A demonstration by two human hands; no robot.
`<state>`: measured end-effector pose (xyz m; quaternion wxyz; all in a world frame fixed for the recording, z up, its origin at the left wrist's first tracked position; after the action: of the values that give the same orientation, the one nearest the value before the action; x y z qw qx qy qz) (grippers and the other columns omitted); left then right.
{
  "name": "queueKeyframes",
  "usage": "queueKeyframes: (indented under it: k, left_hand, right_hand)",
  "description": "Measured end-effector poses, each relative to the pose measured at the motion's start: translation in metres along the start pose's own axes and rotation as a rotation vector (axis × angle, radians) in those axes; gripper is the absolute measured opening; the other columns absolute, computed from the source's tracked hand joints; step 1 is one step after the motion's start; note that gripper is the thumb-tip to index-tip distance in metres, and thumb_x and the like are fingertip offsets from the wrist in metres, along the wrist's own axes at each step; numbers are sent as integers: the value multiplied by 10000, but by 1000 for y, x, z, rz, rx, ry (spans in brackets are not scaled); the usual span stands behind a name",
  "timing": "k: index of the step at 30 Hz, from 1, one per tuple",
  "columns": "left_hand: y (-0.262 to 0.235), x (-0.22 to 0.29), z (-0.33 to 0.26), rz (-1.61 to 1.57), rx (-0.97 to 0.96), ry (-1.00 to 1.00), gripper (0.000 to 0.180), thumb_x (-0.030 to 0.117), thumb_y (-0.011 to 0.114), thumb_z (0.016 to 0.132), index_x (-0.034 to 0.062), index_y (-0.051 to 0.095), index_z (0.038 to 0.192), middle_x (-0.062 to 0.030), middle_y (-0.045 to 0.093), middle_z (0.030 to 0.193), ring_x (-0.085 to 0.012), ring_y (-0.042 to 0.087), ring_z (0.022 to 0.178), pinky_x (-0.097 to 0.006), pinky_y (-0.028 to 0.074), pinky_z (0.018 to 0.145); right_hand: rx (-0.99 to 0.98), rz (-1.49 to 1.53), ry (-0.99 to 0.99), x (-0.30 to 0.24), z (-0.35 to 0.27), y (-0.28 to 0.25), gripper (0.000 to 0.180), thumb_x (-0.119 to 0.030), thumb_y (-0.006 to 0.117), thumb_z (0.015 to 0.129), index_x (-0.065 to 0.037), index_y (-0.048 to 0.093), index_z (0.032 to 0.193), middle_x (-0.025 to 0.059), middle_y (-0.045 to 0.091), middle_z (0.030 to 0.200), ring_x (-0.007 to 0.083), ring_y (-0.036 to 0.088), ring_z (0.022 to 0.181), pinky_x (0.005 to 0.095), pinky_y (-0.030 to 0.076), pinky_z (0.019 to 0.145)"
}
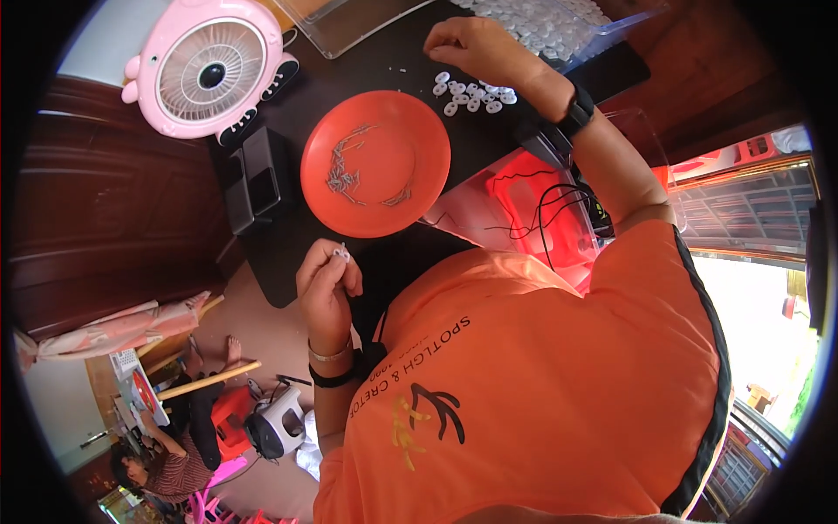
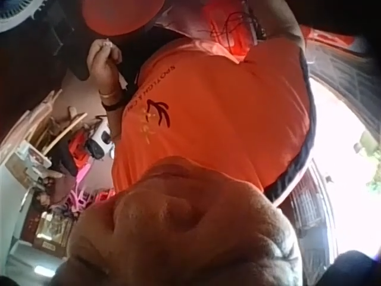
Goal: The recorder is manually assembling small plastic components with metal rings and hooks on a plate at a desk.
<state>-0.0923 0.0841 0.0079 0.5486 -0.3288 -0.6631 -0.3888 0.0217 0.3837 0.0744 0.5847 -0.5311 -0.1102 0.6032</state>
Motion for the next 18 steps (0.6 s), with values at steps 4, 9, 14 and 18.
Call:
queueKeyframes:
  k: [4,9,14,18]
  left_hand:
    - [13,11,12,-9,-38,18,162,152,462,887,10,494,816,-37,445,595,-117,418,499,-227,308,472]
    - [12,5,15,-42,-33,23,150,146,462,885,7,505,847,-42,452,600,-123,425,497,-229,314,470]
    - [9,-6,11,-32,-2,-10,155,154,468,889,17,499,824,-39,451,595,-121,423,487,-230,315,466]
    - [7,-7,12,-37,3,-8,157,158,470,891,24,496,814,-37,452,592,-120,421,483,-229,315,462]
  right_hand:
    - [20,82,-59,-32,-10,11,153,-169,627,844,-38,649,920,92,648,809,238,633,714,333,501,668]
    - [47,-344,-102,2,-9,9,101,-163,561,835,-88,619,870,91,616,856,298,625,808,401,503,698]
    - [-103,-397,-5,44,-14,19,102,-159,563,827,-102,619,891,82,620,875,293,620,858,412,497,735]
    - [-107,-398,-30,43,-12,22,114,-149,571,818,-100,625,907,85,619,892,292,620,866,404,497,761]
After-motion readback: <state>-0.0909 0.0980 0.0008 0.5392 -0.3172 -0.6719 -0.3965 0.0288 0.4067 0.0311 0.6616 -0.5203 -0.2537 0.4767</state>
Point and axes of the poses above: each hand's wrist, its own z-axis towards the middle knuckle, its own y-axis out of the palm, x = y × z, the point moved 9 cm from there along z, towards the middle knuckle
